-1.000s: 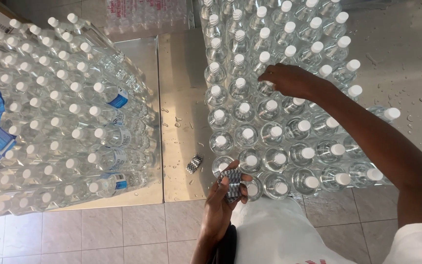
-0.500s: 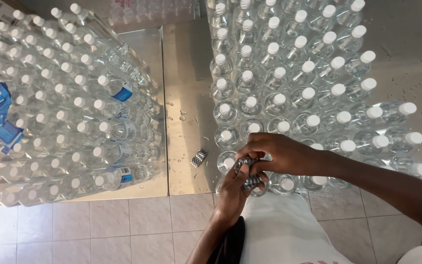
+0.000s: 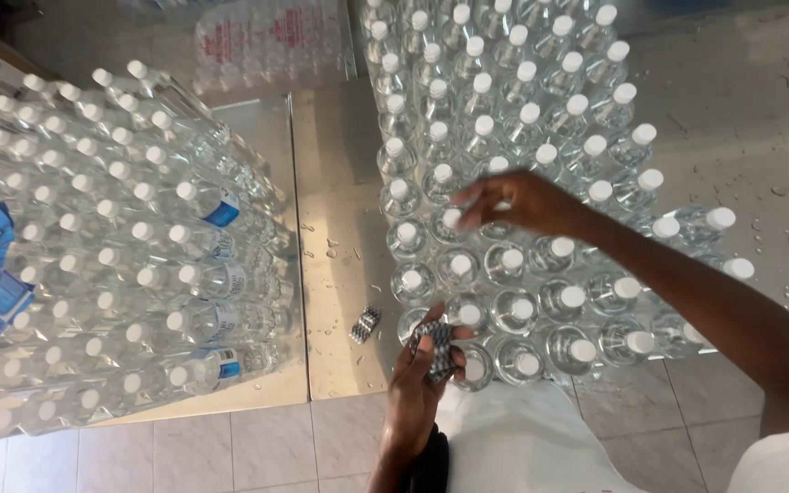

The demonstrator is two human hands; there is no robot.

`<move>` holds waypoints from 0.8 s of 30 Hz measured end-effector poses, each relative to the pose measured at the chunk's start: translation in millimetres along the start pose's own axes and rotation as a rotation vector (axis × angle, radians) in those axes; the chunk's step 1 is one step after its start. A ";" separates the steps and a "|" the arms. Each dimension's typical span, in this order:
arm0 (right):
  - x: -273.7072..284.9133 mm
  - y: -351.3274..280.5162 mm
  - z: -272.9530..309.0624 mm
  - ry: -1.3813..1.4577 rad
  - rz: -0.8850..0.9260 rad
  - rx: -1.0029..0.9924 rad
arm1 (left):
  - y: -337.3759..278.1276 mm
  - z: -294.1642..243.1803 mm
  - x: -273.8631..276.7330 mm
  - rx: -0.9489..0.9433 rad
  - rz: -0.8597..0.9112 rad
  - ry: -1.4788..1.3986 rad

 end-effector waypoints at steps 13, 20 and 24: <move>102.3 126.7 -88.8 -0.156 -0.267 0.358 | -17.0 -1.3 18.9 0.022 -0.167 -0.038; 104.9 109.7 -77.4 -0.169 -0.224 0.226 | -17.6 -2.9 13.9 0.036 -0.223 0.005; 108.6 115.5 -80.5 -0.135 -0.236 0.289 | -12.2 -1.2 10.7 0.026 -0.200 -0.034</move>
Point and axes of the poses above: each hand's wrist, its own y-axis towards the middle knuckle, its own x-axis out of the back of the hand, z = x × y, the point moved 4 cm from there along y, towards the middle knuckle, and after that the axes turned 11 degrees about y, right-handed, at the moved point
